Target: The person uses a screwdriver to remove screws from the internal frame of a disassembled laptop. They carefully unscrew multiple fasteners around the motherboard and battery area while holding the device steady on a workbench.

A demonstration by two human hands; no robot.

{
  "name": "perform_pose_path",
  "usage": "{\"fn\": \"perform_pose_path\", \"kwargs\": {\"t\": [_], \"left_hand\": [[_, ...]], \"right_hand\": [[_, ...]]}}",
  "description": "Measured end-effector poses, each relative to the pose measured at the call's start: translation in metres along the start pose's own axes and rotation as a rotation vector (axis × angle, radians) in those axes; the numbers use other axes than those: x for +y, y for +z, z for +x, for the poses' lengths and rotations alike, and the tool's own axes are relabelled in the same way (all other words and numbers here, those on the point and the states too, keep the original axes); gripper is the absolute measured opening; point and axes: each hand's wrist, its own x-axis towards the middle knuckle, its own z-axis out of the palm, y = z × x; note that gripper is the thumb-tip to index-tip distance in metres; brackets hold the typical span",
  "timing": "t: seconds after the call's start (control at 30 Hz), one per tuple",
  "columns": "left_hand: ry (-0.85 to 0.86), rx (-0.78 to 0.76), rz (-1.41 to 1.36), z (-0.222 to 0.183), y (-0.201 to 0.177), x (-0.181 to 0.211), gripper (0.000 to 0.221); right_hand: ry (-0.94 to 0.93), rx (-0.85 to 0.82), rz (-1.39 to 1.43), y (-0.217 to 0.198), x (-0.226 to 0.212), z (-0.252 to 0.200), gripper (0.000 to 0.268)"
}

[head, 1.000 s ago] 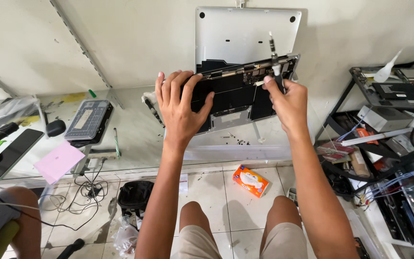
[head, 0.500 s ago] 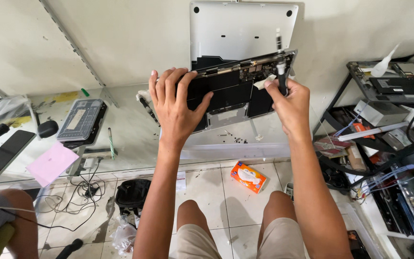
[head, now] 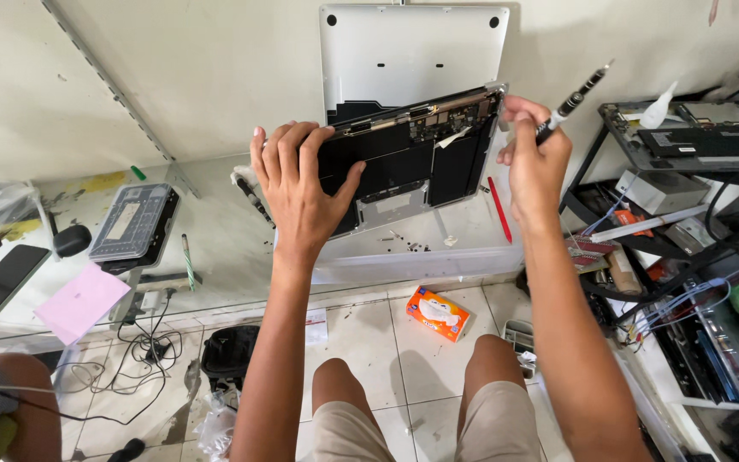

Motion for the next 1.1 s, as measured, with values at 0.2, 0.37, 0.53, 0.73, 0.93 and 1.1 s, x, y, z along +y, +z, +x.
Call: {"fn": "perform_pose_path", "kwargs": {"t": [0.2,0.37,0.53,0.73,0.93,1.1], "left_hand": [[0.001,-0.013,-0.006,0.001,0.000,0.000,0.061],[0.002,-0.022,-0.009,0.001,0.000,0.001,0.061],[-0.003,-0.024,-0.009,0.004,-0.004,0.004,0.061],[0.002,-0.059,0.027,0.011,-0.013,0.011,0.039],[0.000,-0.064,0.039,0.011,-0.014,0.013,0.041],[-0.018,-0.073,0.028,0.013,-0.014,0.014,0.041]], "right_hand": [[-0.026,-0.065,-0.086,-0.009,0.001,0.007,0.032],[-0.091,-0.089,-0.135,-0.009,0.001,0.003,0.033],[-0.097,-0.098,-0.140,-0.010,0.006,0.005,0.034],[-0.164,-0.214,-0.288,-0.012,-0.004,0.008,0.034],[-0.254,-0.258,-0.453,-0.014,-0.006,0.017,0.028],[-0.366,-0.322,-0.583,-0.014,0.001,0.026,0.026]]}}
